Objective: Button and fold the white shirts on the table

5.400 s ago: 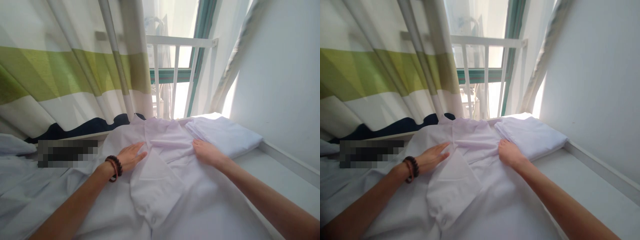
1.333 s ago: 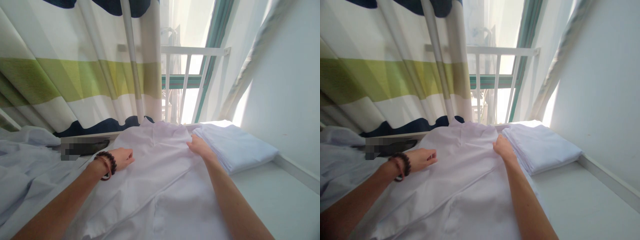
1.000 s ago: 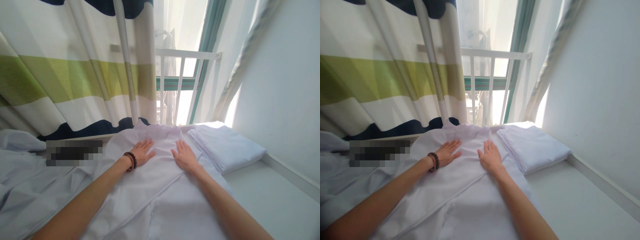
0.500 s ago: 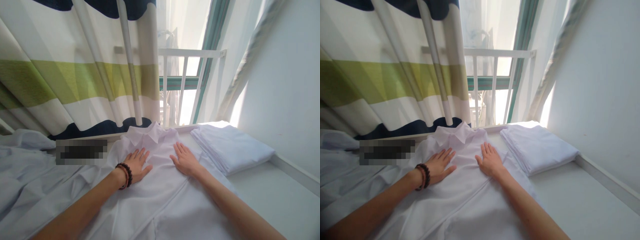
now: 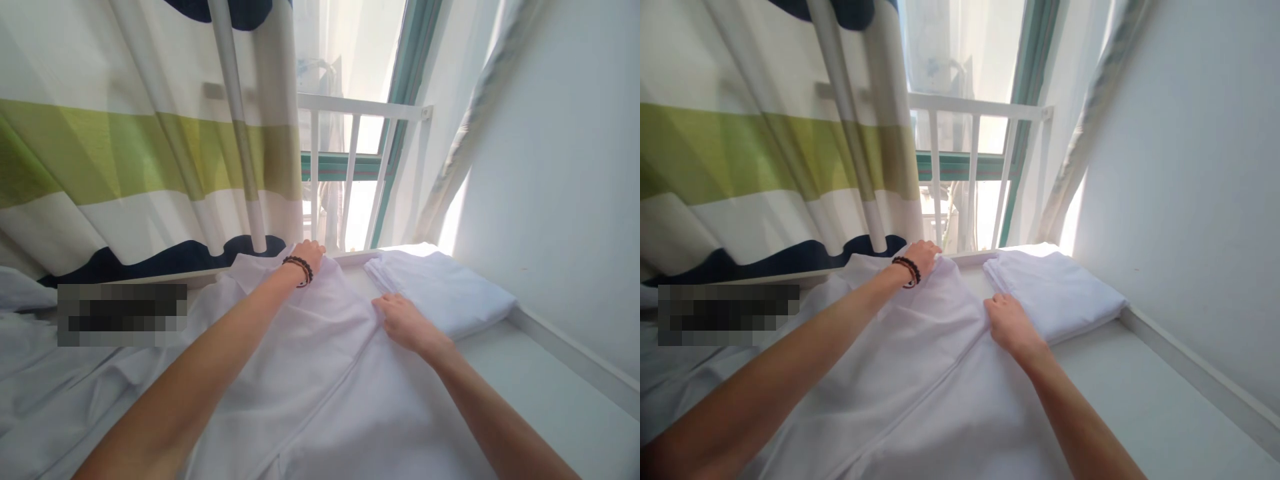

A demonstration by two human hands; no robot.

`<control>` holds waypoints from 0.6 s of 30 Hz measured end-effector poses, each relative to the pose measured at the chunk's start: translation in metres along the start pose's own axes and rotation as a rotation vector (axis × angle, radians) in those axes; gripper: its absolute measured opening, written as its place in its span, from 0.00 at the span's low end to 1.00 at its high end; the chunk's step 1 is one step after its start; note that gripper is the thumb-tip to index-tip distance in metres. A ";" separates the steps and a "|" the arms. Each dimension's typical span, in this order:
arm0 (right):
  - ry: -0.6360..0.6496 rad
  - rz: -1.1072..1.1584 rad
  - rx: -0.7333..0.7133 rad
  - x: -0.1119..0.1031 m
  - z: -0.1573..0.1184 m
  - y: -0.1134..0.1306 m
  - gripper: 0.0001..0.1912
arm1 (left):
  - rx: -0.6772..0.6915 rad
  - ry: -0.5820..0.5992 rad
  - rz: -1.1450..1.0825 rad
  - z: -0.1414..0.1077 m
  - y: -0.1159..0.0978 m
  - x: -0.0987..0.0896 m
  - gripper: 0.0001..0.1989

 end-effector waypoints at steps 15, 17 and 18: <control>-0.516 -0.036 0.138 0.021 -0.014 -0.008 0.08 | 0.014 0.049 -0.316 0.050 0.018 0.007 0.20; -0.552 -0.016 0.135 0.023 -0.015 -0.012 0.10 | -0.017 0.088 -0.368 0.055 0.019 0.008 0.21; -0.567 -0.016 0.135 0.024 -0.015 -0.014 0.11 | -0.030 0.123 -0.389 0.058 0.019 0.010 0.21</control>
Point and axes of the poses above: each hand's wrist, its own z-axis towards the middle knuckle, its own x-axis out of the palm, y = z × x, the point moved 1 cm from there along z, towards the middle knuckle, and after that the axes turned 13 degrees about -x, right-handed, at the moved point
